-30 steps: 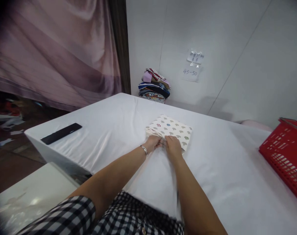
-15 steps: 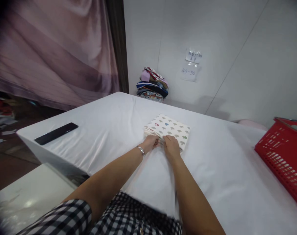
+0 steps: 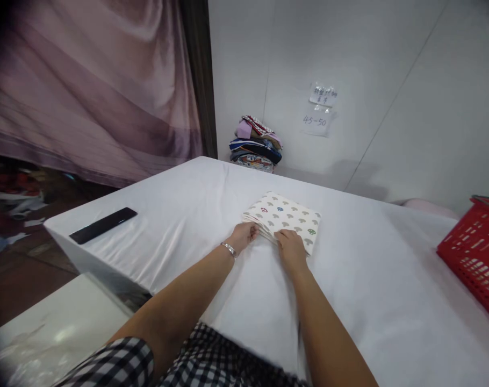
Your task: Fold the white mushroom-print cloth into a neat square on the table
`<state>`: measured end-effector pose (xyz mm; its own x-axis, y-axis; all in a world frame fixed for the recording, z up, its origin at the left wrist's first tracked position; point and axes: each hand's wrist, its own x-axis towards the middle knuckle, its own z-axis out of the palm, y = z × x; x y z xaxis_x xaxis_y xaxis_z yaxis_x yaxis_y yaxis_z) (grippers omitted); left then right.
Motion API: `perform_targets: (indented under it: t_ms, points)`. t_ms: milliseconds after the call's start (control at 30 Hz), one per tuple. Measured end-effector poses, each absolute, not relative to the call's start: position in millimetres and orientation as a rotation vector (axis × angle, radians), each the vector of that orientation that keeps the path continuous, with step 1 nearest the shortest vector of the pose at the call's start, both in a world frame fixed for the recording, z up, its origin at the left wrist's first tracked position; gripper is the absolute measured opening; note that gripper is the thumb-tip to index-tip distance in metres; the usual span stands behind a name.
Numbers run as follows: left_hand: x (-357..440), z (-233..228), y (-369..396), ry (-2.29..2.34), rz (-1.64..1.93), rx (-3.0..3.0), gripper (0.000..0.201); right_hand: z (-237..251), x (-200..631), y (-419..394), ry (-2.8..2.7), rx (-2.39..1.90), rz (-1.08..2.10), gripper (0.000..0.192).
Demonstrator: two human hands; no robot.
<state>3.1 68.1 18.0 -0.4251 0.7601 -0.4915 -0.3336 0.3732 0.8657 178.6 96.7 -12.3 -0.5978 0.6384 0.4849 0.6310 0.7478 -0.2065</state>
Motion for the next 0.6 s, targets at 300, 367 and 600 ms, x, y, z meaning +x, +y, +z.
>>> perform_targets:
  t_ms: [300,367,600]
  points:
    - [-39,13,68,1.715,1.31,0.577,0.013,-12,177,95,-2.372,-0.962,0.042,0.029]
    - [-46,13,65,1.808,1.354,0.641,0.008,-12,177,95,-2.372,-0.963,0.053,0.029]
    - [-42,19,59,1.943,1.461,1.653,0.027,-12,176,96,-2.381,-0.969,0.062,0.029]
